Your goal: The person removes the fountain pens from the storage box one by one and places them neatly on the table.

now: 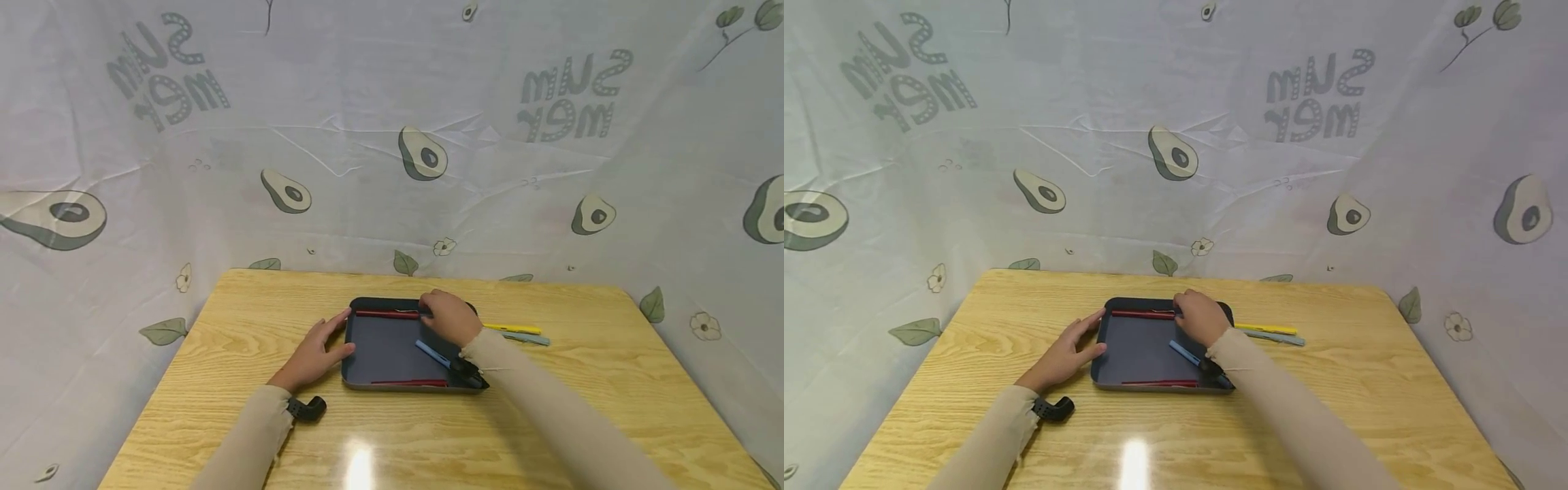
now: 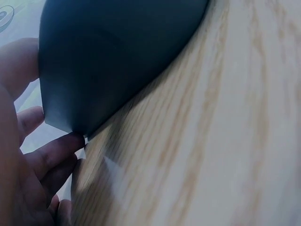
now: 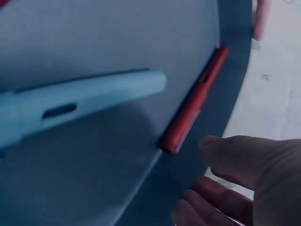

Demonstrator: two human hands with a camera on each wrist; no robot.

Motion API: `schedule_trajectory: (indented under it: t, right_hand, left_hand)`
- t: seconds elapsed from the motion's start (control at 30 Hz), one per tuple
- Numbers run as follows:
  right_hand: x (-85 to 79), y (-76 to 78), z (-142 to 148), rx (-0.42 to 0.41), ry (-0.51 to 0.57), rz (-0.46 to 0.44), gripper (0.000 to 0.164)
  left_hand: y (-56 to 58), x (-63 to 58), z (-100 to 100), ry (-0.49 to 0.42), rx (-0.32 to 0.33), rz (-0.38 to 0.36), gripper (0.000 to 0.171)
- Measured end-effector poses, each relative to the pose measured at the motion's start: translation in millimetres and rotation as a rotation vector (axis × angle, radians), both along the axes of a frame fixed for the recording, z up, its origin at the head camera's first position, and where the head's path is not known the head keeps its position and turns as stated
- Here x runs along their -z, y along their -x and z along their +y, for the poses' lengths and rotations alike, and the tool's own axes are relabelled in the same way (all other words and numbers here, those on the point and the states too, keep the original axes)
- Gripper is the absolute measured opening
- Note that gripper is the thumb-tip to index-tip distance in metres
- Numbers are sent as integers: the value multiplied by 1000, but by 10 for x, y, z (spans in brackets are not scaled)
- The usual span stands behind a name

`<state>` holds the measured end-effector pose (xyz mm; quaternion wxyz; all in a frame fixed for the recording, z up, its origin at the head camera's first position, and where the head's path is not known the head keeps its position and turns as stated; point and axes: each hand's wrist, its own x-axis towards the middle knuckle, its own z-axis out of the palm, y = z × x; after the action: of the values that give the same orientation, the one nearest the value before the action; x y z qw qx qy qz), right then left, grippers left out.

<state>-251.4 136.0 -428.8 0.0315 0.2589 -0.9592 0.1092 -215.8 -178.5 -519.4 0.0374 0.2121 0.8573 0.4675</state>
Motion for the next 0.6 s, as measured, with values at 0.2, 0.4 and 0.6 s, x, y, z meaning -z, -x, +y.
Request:
schedule_trajectory:
  t: [0.2, 0.4, 0.6]
  right_hand:
    - [115, 72, -124, -43, -61, 16, 20]
    - [162, 105, -190, -70, -77, 18, 12]
    - [189, 148, -223, -93, -95, 7, 6]
  left_hand:
    - [2, 3, 23, -7, -2, -7, 74]
    - [8, 9, 37, -6, -6, -13, 74]
    - [7, -9, 18, -6, -9, -9, 75]
